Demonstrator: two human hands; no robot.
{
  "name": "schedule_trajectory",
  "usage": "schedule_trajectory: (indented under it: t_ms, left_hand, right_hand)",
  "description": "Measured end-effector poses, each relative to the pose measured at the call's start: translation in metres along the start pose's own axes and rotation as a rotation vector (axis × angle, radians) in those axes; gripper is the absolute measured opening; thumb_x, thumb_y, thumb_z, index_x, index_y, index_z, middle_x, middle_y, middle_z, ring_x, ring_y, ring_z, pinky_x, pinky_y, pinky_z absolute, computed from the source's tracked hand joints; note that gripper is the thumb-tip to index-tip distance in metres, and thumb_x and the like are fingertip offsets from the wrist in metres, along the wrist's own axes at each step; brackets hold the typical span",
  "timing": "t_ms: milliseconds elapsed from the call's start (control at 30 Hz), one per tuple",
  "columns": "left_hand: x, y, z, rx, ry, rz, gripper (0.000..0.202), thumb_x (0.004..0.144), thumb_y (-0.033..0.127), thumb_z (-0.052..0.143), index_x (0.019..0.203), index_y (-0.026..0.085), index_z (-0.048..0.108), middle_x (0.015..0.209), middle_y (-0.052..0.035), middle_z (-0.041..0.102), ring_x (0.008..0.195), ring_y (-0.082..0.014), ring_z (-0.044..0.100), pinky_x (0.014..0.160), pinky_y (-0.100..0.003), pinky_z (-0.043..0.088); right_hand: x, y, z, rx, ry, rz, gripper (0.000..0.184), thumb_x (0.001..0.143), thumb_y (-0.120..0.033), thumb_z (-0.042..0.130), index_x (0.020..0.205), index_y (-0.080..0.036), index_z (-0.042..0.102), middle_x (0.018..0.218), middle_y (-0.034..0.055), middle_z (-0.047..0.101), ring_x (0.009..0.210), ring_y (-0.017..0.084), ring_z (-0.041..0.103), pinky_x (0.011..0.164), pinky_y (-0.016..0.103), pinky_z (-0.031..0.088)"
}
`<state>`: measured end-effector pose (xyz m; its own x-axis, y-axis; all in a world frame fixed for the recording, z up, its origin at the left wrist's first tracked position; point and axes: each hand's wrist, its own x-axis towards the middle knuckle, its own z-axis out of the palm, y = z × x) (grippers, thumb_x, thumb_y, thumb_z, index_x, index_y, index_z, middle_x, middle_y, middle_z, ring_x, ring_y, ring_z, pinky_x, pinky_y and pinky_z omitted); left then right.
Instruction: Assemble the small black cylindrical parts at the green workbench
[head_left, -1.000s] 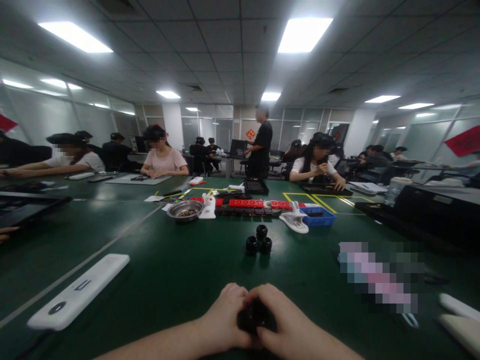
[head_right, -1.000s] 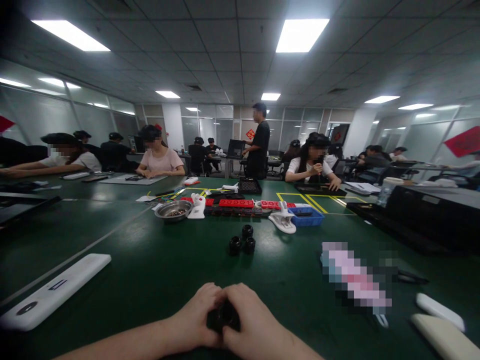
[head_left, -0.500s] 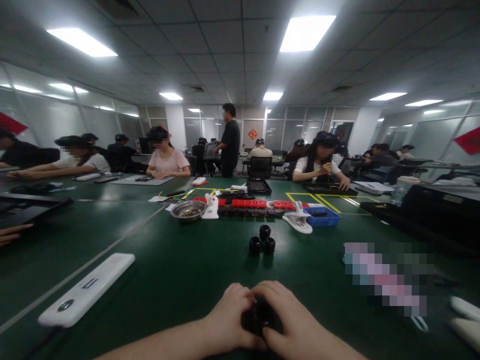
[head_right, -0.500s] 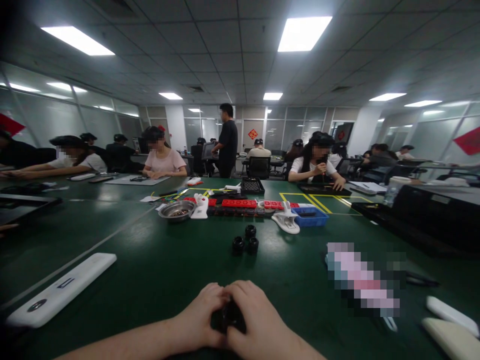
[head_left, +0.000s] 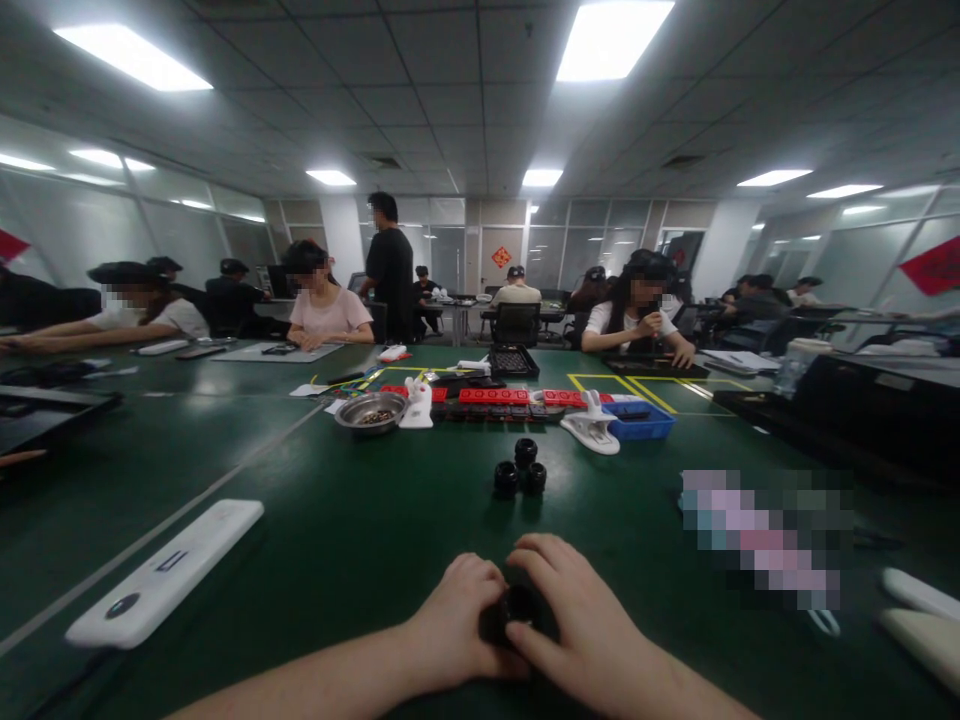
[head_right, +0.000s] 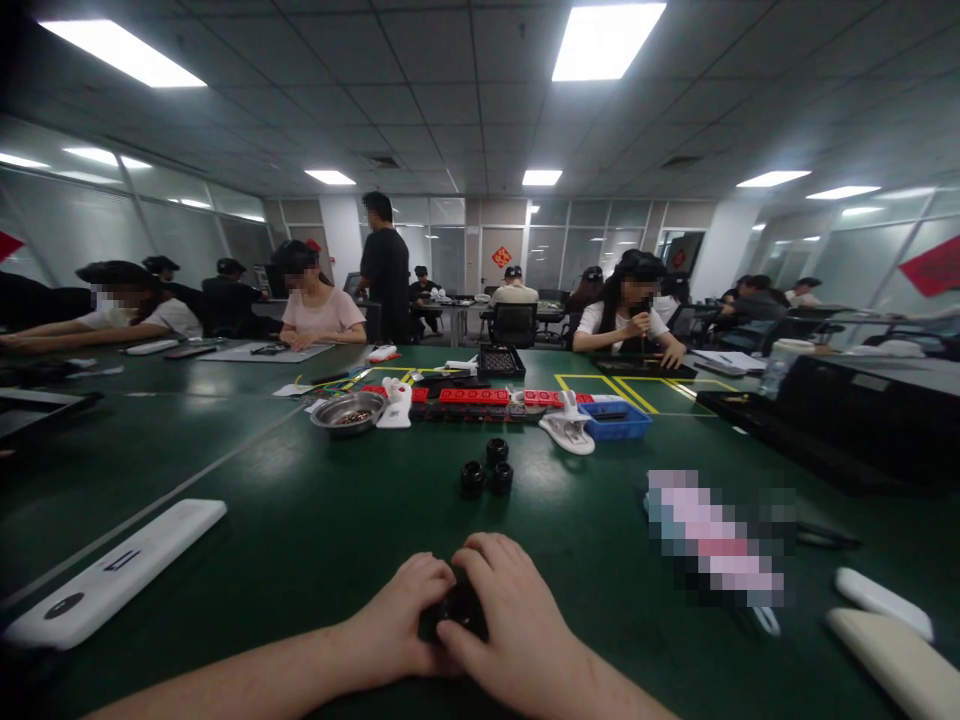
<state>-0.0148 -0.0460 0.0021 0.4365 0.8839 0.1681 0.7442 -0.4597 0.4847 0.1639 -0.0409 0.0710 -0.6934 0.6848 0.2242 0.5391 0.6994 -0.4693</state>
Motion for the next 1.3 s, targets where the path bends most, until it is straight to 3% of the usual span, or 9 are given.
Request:
schedule_trajectory:
  t_ms: [167, 367, 500, 600, 800, 967, 1067, 1200, 1300]
  left_hand:
    - [0.000, 0.003, -0.002, 0.017, -0.021, 0.001, 0.039, 0.057, 0.048, 0.072, 0.078, 0.019, 0.056, 0.082, 0.0011, 0.052, 0.078, -0.0175, 0.046, 0.073, -0.028, 0.035]
    - [0.000, 0.004, -0.005, -0.053, -0.035, 0.003, 0.040, 0.059, 0.043, 0.072, 0.089, 0.021, 0.058, 0.090, -0.0006, 0.054, 0.085, -0.0202, 0.046, 0.075, -0.030, 0.035]
    - [0.000, 0.007, -0.009, -0.045, -0.070, -0.013, 0.031, 0.060, 0.041, 0.072, 0.078, 0.020, 0.059, 0.087, 0.0003, 0.053, 0.083, -0.0193, 0.046, 0.074, -0.030, 0.035]
    - [0.001, 0.008, -0.010, -0.050, -0.079, -0.025, 0.031, 0.059, 0.040, 0.072, 0.078, 0.019, 0.059, 0.086, 0.0004, 0.053, 0.082, -0.0190, 0.046, 0.073, -0.029, 0.036]
    - [0.000, 0.004, -0.007, -0.058, -0.057, -0.004, 0.039, 0.059, 0.040, 0.072, 0.091, 0.021, 0.059, 0.092, -0.0005, 0.054, 0.086, -0.0202, 0.046, 0.078, -0.031, 0.036]
    - [0.001, 0.005, -0.009, -0.060, -0.072, -0.001, 0.033, 0.059, 0.042, 0.072, 0.081, 0.020, 0.060, 0.088, -0.0002, 0.054, 0.083, -0.0197, 0.047, 0.075, -0.030, 0.036]
    - [0.000, 0.007, -0.011, -0.068, -0.067, -0.003, 0.034, 0.061, 0.042, 0.071, 0.083, 0.020, 0.060, 0.087, -0.0002, 0.054, 0.082, -0.0193, 0.047, 0.074, -0.030, 0.036]
    - [-0.001, 0.008, -0.010, -0.069, -0.057, 0.010, 0.041, 0.062, 0.041, 0.069, 0.096, 0.022, 0.057, 0.091, -0.0009, 0.055, 0.085, -0.0206, 0.047, 0.076, -0.032, 0.036]
    - [-0.001, 0.007, -0.009, -0.058, -0.040, 0.008, 0.039, 0.061, 0.042, 0.070, 0.090, 0.020, 0.058, 0.090, -0.0012, 0.055, 0.085, -0.0204, 0.047, 0.076, -0.031, 0.036]
  right_hand:
    - [0.001, 0.002, 0.001, -0.102, 0.000, 0.056, 0.021, 0.067, -0.032, 0.063, 0.082, -0.018, 0.058, 0.093, 0.0064, 0.053, 0.090, 0.023, 0.047, 0.081, 0.037, 0.039]
    - [0.000, 0.004, -0.003, 0.067, -0.061, -0.093, 0.043, 0.067, -0.017, 0.055, 0.110, -0.019, 0.051, 0.110, 0.0064, 0.050, 0.102, 0.021, 0.045, 0.089, 0.034, 0.035]
    - [0.001, 0.005, -0.001, -0.049, 0.063, 0.074, 0.029, 0.069, -0.038, 0.062, 0.089, -0.017, 0.056, 0.095, 0.0060, 0.053, 0.090, 0.021, 0.047, 0.079, 0.034, 0.039]
    - [0.002, 0.005, -0.001, -0.127, 0.029, 0.034, 0.025, 0.067, -0.039, 0.064, 0.078, -0.017, 0.058, 0.087, 0.0047, 0.054, 0.085, 0.021, 0.048, 0.075, 0.034, 0.040]
    - [0.000, 0.007, -0.004, -0.013, -0.052, -0.152, 0.044, 0.066, -0.019, 0.061, 0.108, -0.017, 0.052, 0.109, 0.0070, 0.052, 0.100, 0.021, 0.046, 0.090, 0.034, 0.035]
    - [0.001, 0.009, 0.000, -0.046, 0.067, 0.007, 0.033, 0.069, -0.039, 0.064, 0.092, -0.016, 0.057, 0.097, 0.0069, 0.055, 0.092, 0.022, 0.048, 0.081, 0.036, 0.040]
    - [0.002, 0.008, 0.001, -0.065, 0.036, -0.034, 0.027, 0.066, -0.037, 0.066, 0.082, -0.017, 0.060, 0.092, 0.0060, 0.056, 0.088, 0.022, 0.049, 0.079, 0.036, 0.040]
    - [0.001, 0.007, -0.002, 0.038, -0.078, -0.186, 0.041, 0.064, -0.015, 0.061, 0.104, -0.020, 0.057, 0.107, 0.0061, 0.054, 0.101, 0.022, 0.047, 0.089, 0.035, 0.036]
    - [0.001, 0.007, -0.004, 0.083, -0.049, -0.153, 0.048, 0.064, -0.016, 0.061, 0.111, -0.018, 0.051, 0.113, 0.0084, 0.051, 0.105, 0.022, 0.045, 0.091, 0.036, 0.036]
